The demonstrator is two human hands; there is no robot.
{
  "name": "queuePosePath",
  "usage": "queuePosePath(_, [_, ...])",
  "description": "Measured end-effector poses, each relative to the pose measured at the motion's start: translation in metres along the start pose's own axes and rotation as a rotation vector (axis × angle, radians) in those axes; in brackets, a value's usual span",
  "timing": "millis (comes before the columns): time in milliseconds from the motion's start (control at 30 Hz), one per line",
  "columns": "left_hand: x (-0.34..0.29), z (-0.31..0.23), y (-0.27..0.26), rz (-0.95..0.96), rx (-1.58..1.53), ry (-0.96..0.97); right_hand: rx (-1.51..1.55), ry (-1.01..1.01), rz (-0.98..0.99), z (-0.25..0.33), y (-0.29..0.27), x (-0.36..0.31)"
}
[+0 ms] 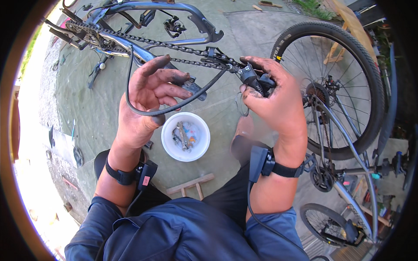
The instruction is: The person repairs a bicycle by threading a cable through the rear derailleur and onto the chain. They then stand up and pick up the bicycle frame to check the alignment.
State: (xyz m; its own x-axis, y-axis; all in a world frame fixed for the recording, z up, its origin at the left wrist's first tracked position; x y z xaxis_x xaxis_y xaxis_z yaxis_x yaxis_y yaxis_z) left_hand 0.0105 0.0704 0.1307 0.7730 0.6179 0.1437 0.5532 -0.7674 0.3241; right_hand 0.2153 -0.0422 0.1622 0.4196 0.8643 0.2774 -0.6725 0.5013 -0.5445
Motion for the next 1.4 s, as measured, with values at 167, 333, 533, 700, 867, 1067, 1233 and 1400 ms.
queuePosePath(167, [-0.001, -0.006, 0.0, 0.014, -0.012, 0.012, 0.103, 0.087, -0.002, -0.004, -0.003, -0.001])
queuePosePath(333, [-0.001, -0.015, 0.004, 0.048, -0.099, -0.019, 0.325, 0.115, -0.064, -0.013, 0.0, -0.001])
queuePosePath(533, [-0.004, -0.022, 0.008, 0.049, -0.523, -0.077, 0.611, 0.142, -0.088, -0.021, -0.001, 0.0])
queuePosePath(700, [0.017, -0.04, 0.018, 0.01, -0.499, -0.116, 0.744, 0.252, -0.028, -0.028, 0.004, -0.003])
queuePosePath(867, [0.027, -0.044, 0.024, -0.037, -0.312, -0.187, 0.766, 0.379, 0.078, -0.031, 0.018, -0.008])
queuePosePath(1067, [0.027, -0.038, 0.032, -0.09, -0.232, -0.247, 0.871, 0.467, 0.184, -0.028, 0.029, -0.014])
queuePosePath(1233, [0.016, -0.029, 0.03, -0.135, -0.147, -0.296, 0.965, 0.512, 0.226, -0.032, 0.037, -0.015])
queuePosePath(1400, [-0.02, 0.018, 0.033, -0.206, -0.021, -0.52, 0.986, 0.576, 0.187, -0.034, 0.043, -0.017])
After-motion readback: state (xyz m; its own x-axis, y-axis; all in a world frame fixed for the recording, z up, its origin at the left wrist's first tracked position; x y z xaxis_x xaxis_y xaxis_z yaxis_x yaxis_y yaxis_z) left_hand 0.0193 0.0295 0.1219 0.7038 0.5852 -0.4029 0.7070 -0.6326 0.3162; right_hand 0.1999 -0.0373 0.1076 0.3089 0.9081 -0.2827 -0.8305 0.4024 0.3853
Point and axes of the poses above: each hand's wrist, its own x-axis towards the middle knuckle, its own y-axis out of the palm, z = x × y, the point moved 5 cm from there along x, towards the middle knuckle, and after that the axes turned 2 degrees about x, right-handed, at the moved point
